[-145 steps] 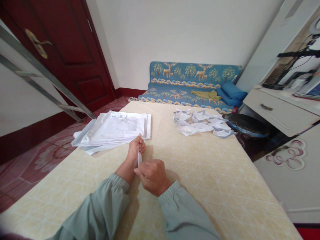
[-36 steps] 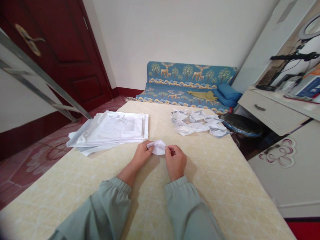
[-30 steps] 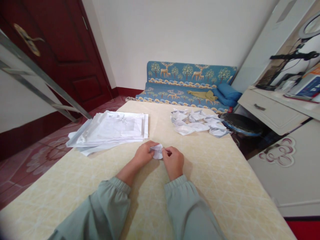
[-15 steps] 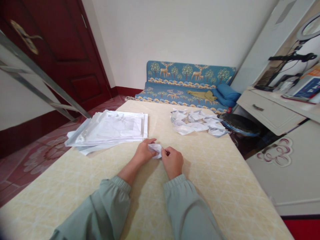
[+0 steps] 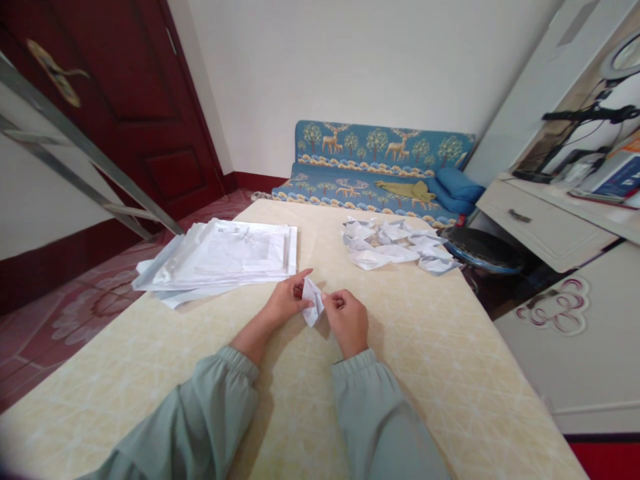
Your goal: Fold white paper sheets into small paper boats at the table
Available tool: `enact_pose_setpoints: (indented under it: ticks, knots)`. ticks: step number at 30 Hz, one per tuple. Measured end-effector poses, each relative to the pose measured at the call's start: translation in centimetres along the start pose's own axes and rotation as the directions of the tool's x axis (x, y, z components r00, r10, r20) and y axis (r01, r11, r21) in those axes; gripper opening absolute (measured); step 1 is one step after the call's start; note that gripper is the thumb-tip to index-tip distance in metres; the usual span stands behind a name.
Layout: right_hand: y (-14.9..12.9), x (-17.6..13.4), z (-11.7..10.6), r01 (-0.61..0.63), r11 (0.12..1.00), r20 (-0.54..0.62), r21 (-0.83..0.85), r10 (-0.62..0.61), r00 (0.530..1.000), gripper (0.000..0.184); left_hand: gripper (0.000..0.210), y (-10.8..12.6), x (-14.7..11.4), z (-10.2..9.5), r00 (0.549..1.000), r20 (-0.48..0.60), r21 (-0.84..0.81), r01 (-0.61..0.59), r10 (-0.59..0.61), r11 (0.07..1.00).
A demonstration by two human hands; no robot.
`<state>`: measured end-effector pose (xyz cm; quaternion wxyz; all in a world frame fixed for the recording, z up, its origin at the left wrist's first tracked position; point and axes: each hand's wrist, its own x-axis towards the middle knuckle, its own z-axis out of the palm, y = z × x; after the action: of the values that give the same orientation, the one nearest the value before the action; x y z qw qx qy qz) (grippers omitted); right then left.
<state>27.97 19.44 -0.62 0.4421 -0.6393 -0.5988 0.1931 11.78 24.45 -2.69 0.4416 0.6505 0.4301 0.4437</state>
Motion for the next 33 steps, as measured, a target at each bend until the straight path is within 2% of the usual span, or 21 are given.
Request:
enact_pose_setpoints:
  ticks: [3,8,11,13,19,23,27,33]
  knots:
    - [0.2,0.0,0.0,0.009,0.99,0.046,-0.141,-0.002,0.999,0.016,0.084,0.4,-0.1,0.3,0.998,0.059,0.039,-0.032,0.029,0.999]
    - [0.1,-0.2,0.0,-0.017,0.928,0.052,-0.372,0.039,0.998,0.016,0.087,1.5,-0.6,0.8,0.999,-0.007,0.262,-0.038,0.041,0.964]
    - [-0.3,-0.2,-0.1,-0.03,0.873,0.084,-0.488,0.081,0.993,0.017,0.082,1.9,-0.9,1.2,0.999,-0.039,0.387,-0.002,0.019,0.922]
    - [-0.5,-0.1,-0.3,-0.041,0.849,0.117,-0.527,0.12,0.986,0.017,0.079,2.0,-0.9,1.4,0.999,-0.045,0.429,0.026,-0.008,0.903]
    - [-0.7,0.3,-0.9,-0.035,0.841,0.226,-0.54,0.185,0.956,0.017,0.083,1.9,-0.8,1.2,0.999,0.026,0.512,0.026,-0.046,0.858]
    - [-0.4,0.6,-1.2,-0.006,0.868,0.333,-0.496,0.197,0.922,0.017,0.078,1.8,-0.7,1.1,0.998,0.025,0.466,0.046,-0.065,0.884]
    - [-0.6,0.5,-1.0,-0.033,0.841,0.275,-0.54,0.214,0.937,0.017,0.074,1.4,-0.6,1.1,0.997,-0.006,0.315,0.073,-0.075,0.946]
    - [-1.1,0.1,-0.3,-0.019,0.784,0.196,-0.62,0.178,0.964,0.028,0.068,1.2,-1.1,1.4,0.992,0.042,0.301,-0.123,0.116,0.946]
